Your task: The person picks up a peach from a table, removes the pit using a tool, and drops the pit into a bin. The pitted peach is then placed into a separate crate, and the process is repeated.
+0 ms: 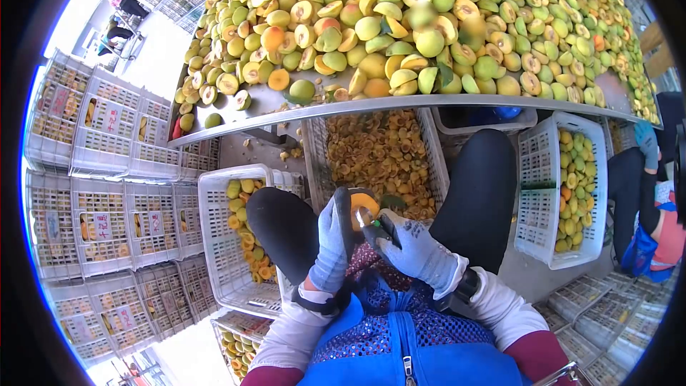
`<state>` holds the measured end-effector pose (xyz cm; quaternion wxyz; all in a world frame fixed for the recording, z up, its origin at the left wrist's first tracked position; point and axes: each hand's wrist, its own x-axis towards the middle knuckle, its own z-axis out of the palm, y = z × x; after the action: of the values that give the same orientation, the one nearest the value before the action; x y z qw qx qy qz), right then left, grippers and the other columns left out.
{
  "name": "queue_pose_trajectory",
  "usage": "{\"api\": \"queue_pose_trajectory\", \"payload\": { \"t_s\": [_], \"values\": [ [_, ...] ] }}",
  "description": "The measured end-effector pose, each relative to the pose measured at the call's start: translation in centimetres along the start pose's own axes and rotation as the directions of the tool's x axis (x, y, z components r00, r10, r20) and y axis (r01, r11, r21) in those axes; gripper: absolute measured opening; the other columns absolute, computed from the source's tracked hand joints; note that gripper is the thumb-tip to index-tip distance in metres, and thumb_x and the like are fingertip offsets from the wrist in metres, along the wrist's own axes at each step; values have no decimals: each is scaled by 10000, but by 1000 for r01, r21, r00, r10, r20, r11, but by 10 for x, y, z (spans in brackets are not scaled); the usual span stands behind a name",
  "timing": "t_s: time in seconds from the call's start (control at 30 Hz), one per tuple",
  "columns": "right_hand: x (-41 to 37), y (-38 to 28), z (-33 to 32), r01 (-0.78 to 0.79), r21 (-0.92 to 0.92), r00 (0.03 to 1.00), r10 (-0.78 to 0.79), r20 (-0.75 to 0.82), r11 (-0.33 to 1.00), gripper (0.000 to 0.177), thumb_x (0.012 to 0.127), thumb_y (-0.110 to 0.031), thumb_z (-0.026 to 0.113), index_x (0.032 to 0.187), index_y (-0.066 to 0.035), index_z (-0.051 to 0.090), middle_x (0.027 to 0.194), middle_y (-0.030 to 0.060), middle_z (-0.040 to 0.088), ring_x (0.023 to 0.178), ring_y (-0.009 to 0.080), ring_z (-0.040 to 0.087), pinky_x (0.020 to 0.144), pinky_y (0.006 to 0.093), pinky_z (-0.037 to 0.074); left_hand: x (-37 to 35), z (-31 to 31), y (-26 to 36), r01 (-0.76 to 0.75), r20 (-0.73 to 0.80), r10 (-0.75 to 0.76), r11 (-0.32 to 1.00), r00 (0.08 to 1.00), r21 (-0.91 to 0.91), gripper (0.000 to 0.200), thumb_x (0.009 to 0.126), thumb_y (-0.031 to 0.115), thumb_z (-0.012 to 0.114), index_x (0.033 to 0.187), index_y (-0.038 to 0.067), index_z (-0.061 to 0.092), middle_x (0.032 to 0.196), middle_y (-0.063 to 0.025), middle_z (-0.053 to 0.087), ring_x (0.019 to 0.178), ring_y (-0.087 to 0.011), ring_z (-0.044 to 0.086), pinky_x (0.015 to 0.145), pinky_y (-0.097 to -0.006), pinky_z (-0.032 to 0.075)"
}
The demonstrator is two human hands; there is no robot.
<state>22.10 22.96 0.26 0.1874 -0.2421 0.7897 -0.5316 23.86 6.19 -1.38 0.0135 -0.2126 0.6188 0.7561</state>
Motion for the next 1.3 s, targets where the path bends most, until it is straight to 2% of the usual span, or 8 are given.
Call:
{"api": "queue_pose_trajectory", "payload": {
  "t_s": [0.63, 0.73, 0.87, 1.0, 1.03, 1.1, 1.17, 1.3],
  "values": [
    [-11, 6, 13, 31, 88, 999, -33, 24, 996, 244, 918, -250, 541, 958, -12, 510, 607, 147, 556, 507, 307, 575, 463, 404, 433, -16, 14, 20, -316, 82, 310, 857, 947, 406, 292, 961, 164, 414, 992, -27, 634, 886, -112, 666, 802, -181, 626, 759, -302, 489],
    [-14, 8, 14, -488, 813, 871, 112, 479, 316, 306, 935, -367, 516, 985, -67, 545, 631, 56, 534, 506, 207, 529, 465, 322, 415, -10, 17, 24, -444, 168, 414, 783, 895, 435, 288, 956, 168, 418, 994, -25, 629, 889, -130, 664, 794, -205, 634, 743, -306, 491],
    [-4, 23, 22, -779, 345, 615, -534, 580, -523, 449, 948, -548, 426, 882, -114, 524, 600, -16, 447, 413, 110, 409, 373, 273, 337, -8, 23, 23, -244, 152, 211, 937, 966, 250, 281, 953, 198, 454, 994, -19, 627, 885, -141, 658, 788, -214, 639, 728, -313, 496],
    [4, 19, 5, -663, 547, 749, -437, 498, -511, 488, 960, -529, 413, 855, -67, 526, 533, -26, 390, 346, 51, 340, 301, 201, 283, -3, 7, -8, -373, 157, 361, 672, 919, 640, 369, 992, 284, 430, 994, -19, 640, 881, -63, 652, 809, -133, 604, 747, -282, 485],
    [7, 33, 13, -665, 527, 746, -434, 506, -529, 488, 956, -530, 424, 876, -66, 553, 545, -28, 378, 376, 58, 341, 309, 206, 265, -3, 0, -3, 8, -90, 3, 992, 996, 122, 402, 1001, 303, 403, 996, -16, 647, 896, -57, 652, 822, -139, 607, 748, -282, 487],
    [8, 63, 28, -660, 503, 729, -315, 607, -558, 501, 952, -538, 422, 882, -64, 569, 548, -27, 361, 391, 60, 332, 315, 207, 253, 6, -31, 8, -99, -290, 149, 979, 945, 181, 399, 1002, 281, 386, 1012, -17, 652, 924, -67, 648, 844, -137, 606, 768, -282, 486],
    [10, 74, 28, -665, 554, 712, -199, 674, -501, 526, 947, -549, 409, 867, -60, 586, 550, -28, 325, 393, 55, 290, 320, 200, 235, 23, -76, 42, -233, -221, 530, 659, 819, 715, 351, 986, 240, 406, 1023, -15, 644, 922, -102, 654, 849, -185, 613, 781, -310, 484],
    [27, 68, 13, -668, 570, 717, -210, 664, -479, 540, 954, -552, 389, 879, -62, 605, 547, -43, 305, 390, 47, 255, 321, 196, 220, 60, -148, 87, 285, -171, 468, -185, 867, 941, 345, 874, 326, 583, 1127, 96, 626, 1064, -198, 610, 924, -369, 601, 856, -442, 462]
  ]
}}
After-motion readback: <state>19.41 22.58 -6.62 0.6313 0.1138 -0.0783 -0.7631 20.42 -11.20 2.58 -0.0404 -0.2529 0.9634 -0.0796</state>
